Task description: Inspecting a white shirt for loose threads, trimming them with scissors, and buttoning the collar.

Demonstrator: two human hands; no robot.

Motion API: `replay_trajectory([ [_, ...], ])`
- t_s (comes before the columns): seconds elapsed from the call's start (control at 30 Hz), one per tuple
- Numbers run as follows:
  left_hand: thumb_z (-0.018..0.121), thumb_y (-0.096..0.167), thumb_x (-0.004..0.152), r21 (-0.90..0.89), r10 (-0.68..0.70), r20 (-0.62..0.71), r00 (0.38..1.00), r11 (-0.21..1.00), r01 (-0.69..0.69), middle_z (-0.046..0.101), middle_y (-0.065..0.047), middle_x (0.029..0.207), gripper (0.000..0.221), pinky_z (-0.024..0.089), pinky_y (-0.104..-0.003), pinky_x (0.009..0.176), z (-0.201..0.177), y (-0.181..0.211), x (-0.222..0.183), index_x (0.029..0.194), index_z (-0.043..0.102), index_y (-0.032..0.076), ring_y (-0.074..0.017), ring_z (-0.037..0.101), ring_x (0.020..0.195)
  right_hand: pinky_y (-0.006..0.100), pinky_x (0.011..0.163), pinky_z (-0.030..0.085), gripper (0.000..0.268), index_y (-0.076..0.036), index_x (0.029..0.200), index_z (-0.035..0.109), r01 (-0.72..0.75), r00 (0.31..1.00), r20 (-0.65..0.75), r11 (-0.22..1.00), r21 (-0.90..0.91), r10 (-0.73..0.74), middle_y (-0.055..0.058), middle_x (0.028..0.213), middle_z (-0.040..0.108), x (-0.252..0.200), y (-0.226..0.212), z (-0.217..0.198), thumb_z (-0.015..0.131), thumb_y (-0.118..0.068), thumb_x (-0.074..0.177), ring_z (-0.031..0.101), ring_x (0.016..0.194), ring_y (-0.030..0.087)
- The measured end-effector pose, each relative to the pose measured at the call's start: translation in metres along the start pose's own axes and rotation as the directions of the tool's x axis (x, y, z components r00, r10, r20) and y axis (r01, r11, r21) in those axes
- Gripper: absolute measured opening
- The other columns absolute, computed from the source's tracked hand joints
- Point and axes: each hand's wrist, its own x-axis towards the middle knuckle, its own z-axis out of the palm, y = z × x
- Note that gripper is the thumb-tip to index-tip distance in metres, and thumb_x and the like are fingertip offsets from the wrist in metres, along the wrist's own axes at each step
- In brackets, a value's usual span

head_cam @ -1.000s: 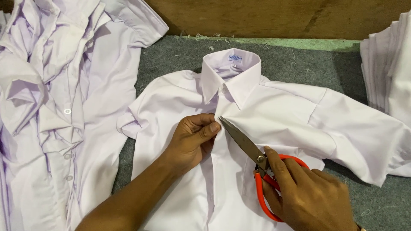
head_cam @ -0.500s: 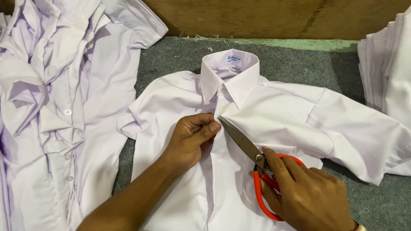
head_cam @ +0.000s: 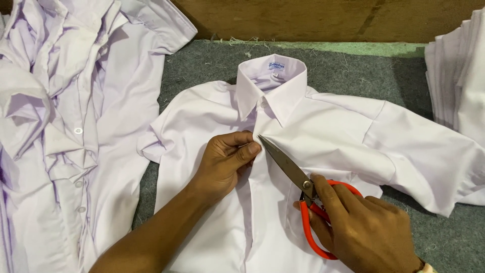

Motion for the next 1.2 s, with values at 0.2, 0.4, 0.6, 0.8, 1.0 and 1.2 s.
replay_trajectory([
  [0.2, 0.07, 0.0, 0.095, -0.026, -0.007, 0.016, 1.0, 1.0, 0.007, 0.071, -0.006, 0.086, 0.014, 0.05, -0.017, 0.065, -0.001, 0.001, 0.0, 0.108, 0.074, -0.002, -0.0064, 0.06, 0.07, 0.026, 0.034, 0.045, 0.052, -0.012, 0.123, 0.071, -0.009, 1.0, 0.006, 0.999, 0.032, 0.009, -0.002, 0.082, 0.075, 0.004, 0.0, -0.003, 0.078, -0.038, 0.078, 0.063, 0.038, 0.012],
  [0.4, 0.071, 0.002, 0.094, 0.019, 0.001, 0.009, 1.0, 1.0, -0.001, 0.065, -0.003, 0.078, 0.017, 0.041, -0.017, 0.057, -0.001, 0.001, 0.0, 0.11, 0.074, -0.003, -0.0055, 0.05, 0.063, 0.027, 0.034, 0.044, 0.051, -0.011, 0.122, 0.069, 0.001, 1.0, 0.023, 0.999, 0.04, -0.002, -0.003, 0.076, 0.072, 0.005, 0.0, -0.004, 0.078, -0.038, 0.08, 0.061, 0.037, 0.012],
  [0.6, 0.066, 0.004, 0.098, 0.03, -0.073, 0.079, 0.994, 0.997, 0.071, 0.066, -0.003, 0.085, 0.01, 0.045, -0.018, 0.069, 0.005, 0.017, 0.001, 0.107, 0.068, 0.0, -0.0051, 0.056, 0.073, 0.032, 0.039, 0.043, 0.045, -0.004, 0.115, 0.072, -0.101, 0.991, -0.071, 0.977, 0.188, 0.116, -0.001, 0.075, 0.073, 0.007, 0.012, -0.012, 0.081, -0.027, 0.078, 0.059, 0.041, 0.016],
  [0.8, 0.062, 0.003, 0.096, 0.297, -0.112, 0.105, 0.988, 0.952, 0.076, 0.064, -0.003, 0.083, 0.009, 0.045, -0.022, 0.07, 0.004, 0.027, 0.008, 0.104, 0.065, 0.001, -0.0082, 0.055, 0.072, 0.032, 0.047, 0.035, 0.038, 0.0, 0.117, 0.074, -0.287, 0.938, -0.135, 0.932, 0.22, 0.321, 0.005, 0.069, 0.066, 0.027, 0.038, -0.025, 0.086, -0.019, 0.086, 0.05, 0.047, 0.019],
  [1.0, 0.069, 0.006, 0.091, 0.511, -0.221, 0.023, 0.975, 0.841, 0.179, 0.067, -0.008, 0.082, 0.019, 0.05, -0.025, 0.062, 0.011, 0.039, 0.005, 0.108, 0.065, -0.002, -0.0123, 0.06, 0.068, 0.035, 0.049, 0.043, 0.05, -0.005, 0.136, 0.07, -0.405, 0.91, -0.072, 0.912, 0.059, 0.409, 0.007, 0.085, 0.068, 0.027, 0.06, -0.022, 0.082, -0.02, 0.089, 0.061, 0.059, 0.023],
  [1.2, 0.07, 0.016, 0.096, 0.605, -0.245, 0.054, 0.968, 0.779, 0.164, 0.057, -0.003, 0.075, 0.019, 0.046, -0.023, 0.061, 0.017, 0.041, 0.003, 0.086, 0.06, 0.004, -0.0098, 0.052, 0.066, 0.043, 0.062, 0.055, 0.059, -0.002, 0.147, 0.062, -0.375, 0.921, -0.092, 0.925, 0.061, 0.379, 0.017, 0.116, 0.07, 0.033, 0.067, -0.023, 0.076, -0.012, 0.091, 0.069, 0.079, 0.032],
])
